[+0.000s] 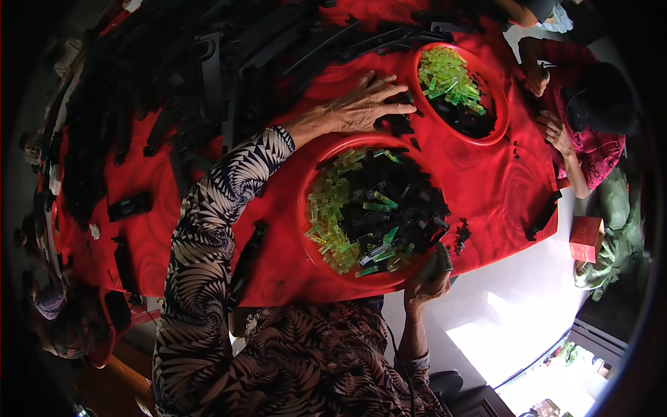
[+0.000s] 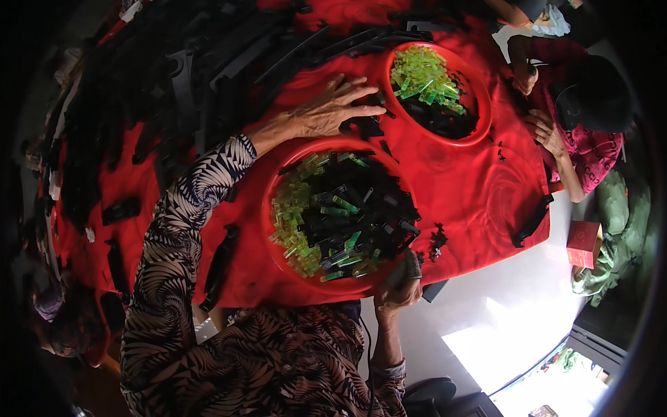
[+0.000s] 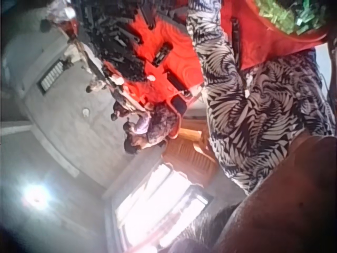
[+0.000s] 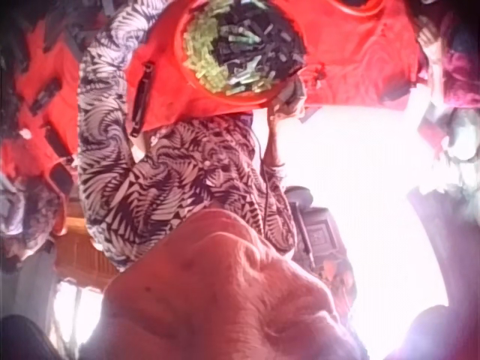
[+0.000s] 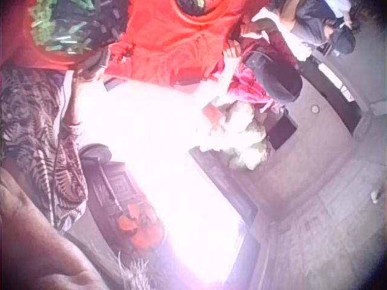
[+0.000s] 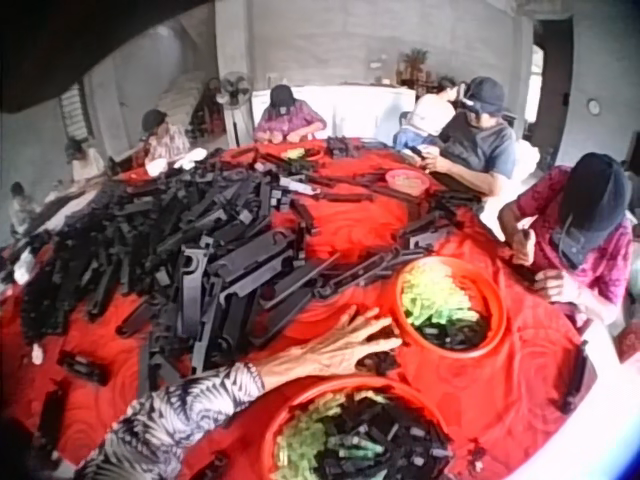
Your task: Assembling or inspecting black and green plastic components at a work table with multiple people.
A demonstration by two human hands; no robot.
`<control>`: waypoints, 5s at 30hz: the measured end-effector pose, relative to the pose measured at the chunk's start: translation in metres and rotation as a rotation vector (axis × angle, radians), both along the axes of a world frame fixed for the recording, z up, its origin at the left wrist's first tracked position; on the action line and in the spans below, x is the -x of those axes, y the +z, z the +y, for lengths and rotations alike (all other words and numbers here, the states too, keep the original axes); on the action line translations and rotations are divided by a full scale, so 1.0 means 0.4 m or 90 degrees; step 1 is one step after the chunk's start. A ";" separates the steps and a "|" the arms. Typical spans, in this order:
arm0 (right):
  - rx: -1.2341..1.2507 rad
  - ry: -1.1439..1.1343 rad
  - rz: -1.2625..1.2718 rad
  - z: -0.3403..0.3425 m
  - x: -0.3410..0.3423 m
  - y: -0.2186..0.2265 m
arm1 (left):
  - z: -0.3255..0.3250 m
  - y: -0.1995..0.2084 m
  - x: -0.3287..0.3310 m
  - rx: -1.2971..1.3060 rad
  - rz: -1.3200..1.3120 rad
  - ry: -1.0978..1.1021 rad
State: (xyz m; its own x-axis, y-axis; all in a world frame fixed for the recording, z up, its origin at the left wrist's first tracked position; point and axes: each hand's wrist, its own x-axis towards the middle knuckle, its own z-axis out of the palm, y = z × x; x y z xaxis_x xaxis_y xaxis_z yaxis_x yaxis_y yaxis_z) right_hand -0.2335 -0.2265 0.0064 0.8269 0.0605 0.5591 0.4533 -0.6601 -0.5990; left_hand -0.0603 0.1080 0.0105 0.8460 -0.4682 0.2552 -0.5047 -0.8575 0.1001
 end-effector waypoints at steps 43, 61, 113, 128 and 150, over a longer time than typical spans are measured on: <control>0.008 -0.027 -0.012 0.001 0.001 -0.014 | 0.058 -0.024 0.113 0.038 -0.075 0.148; 0.000 -0.037 0.004 0.003 0.006 -0.014 | 0.043 -0.022 0.083 0.081 -0.181 0.152; -0.024 -0.010 -0.015 0.001 -0.003 -0.013 | 0.103 0.153 0.267 0.120 0.280 0.405; -0.016 -0.025 0.016 0.003 0.005 -0.002 | 0.028 0.071 0.065 0.311 0.116 0.157; -0.029 -0.023 0.031 0.000 0.009 -0.001 | -0.136 0.118 -0.110 0.140 0.296 -0.192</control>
State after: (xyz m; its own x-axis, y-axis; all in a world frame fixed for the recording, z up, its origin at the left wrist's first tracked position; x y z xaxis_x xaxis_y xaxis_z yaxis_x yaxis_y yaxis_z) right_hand -0.2370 -0.2266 0.0060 0.8543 0.0049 0.5198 0.3990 -0.6470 -0.6498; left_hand -0.0165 0.0535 0.0576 0.7304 -0.6829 0.0081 -0.5830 -0.6173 0.5282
